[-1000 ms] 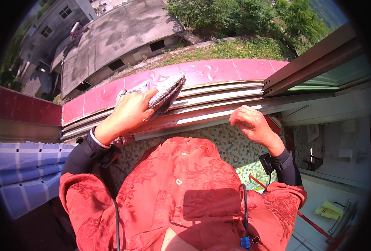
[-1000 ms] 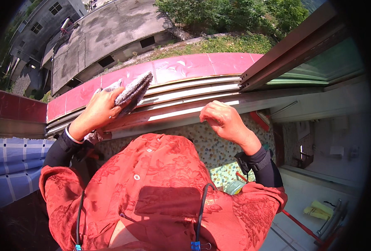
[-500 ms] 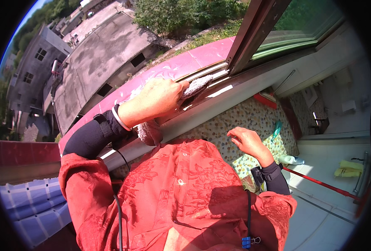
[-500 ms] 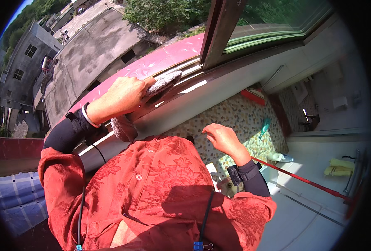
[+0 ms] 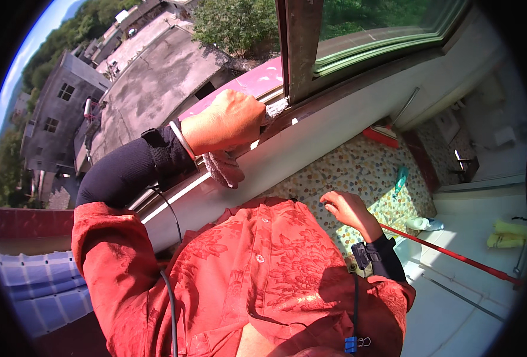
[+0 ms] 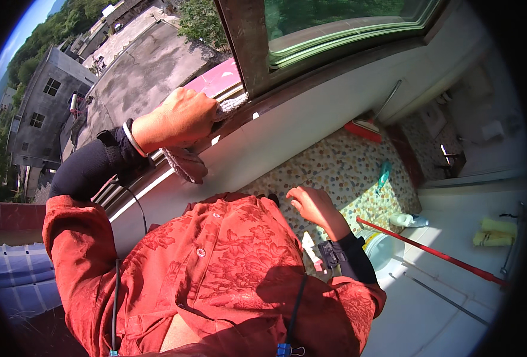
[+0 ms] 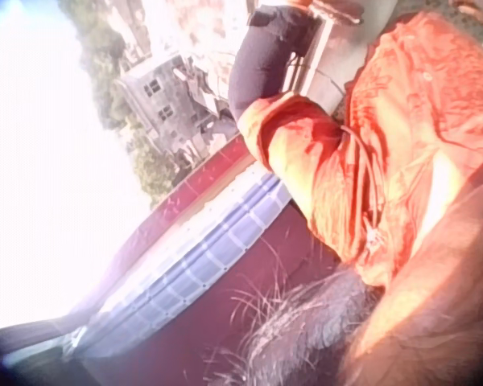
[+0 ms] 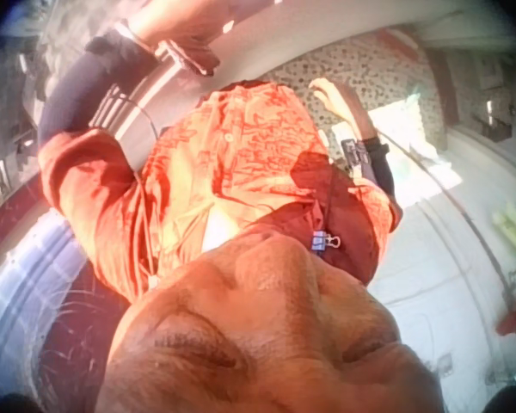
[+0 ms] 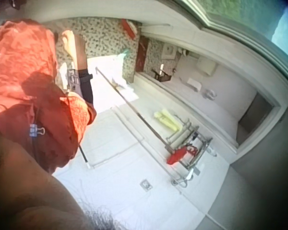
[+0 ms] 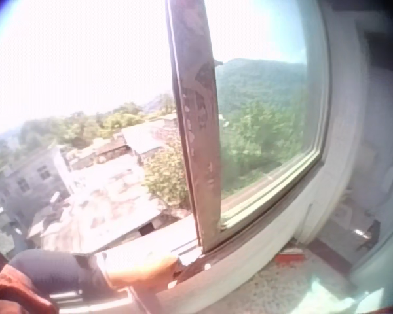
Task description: The person wipes the metal tracks and frames of a window with a grey cloth, using their hands to reach different sections of the ledge and frame.
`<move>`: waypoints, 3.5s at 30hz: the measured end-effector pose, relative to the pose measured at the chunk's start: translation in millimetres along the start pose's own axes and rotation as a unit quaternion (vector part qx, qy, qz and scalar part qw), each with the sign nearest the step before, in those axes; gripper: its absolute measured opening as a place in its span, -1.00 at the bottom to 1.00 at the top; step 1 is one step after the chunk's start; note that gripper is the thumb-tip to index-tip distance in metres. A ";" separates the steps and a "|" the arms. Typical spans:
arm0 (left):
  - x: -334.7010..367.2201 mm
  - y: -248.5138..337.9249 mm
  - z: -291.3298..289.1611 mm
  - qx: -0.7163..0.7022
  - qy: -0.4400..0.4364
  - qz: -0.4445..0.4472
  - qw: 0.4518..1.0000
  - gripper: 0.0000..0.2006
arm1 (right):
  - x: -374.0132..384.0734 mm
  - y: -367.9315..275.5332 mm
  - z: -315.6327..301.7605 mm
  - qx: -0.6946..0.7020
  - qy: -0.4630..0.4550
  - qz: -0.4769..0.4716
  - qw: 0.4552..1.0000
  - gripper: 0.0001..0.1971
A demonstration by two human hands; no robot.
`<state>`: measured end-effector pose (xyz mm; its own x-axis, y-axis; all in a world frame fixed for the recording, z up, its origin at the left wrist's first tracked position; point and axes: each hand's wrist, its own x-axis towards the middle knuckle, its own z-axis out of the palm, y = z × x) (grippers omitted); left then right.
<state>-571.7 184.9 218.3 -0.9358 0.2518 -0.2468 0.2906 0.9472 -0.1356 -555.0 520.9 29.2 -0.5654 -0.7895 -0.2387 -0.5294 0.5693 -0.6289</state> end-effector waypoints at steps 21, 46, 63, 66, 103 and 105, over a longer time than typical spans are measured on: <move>37.5 -3.9 -21.7 0.043 -0.082 0.056 0.994 -0.85 | 25.4 41.3 8.4 -0.017 -0.024 -0.084 0.996 -0.83; -38.0 -31.4 12.5 0.083 -0.102 0.084 0.988 -0.67 | 35.1 3.8 32.8 -0.023 -0.009 -0.067 0.997 -0.84; -258.3 -55.2 74.1 -0.007 -0.111 -0.136 0.984 -0.84 | 77.5 -62.1 57.0 -0.092 -0.083 -0.140 0.982 -0.83; -297.2 -62.1 78.0 0.010 -0.138 -0.122 0.983 -0.85 | 89.3 -81.6 62.7 -0.101 -0.095 -0.161 0.977 -0.84; -232.0 -27.8 158.5 -0.959 -0.026 -0.079 0.271 -0.19 | 131.0 -227.1 31.7 0.551 -0.019 -0.171 0.816 -0.68; -219.4 -23.4 160.8 -0.954 -0.026 -0.055 0.295 -0.25 | 129.1 -225.3 26.1 0.549 -0.008 -0.163 0.820 -0.77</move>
<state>-341.1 75.5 121.3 -0.9003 0.2419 -0.3620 -0.4273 -0.6501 0.6284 -492.1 284.7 120.7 -0.4942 -0.8664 0.0708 0.2417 -0.2152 -0.9462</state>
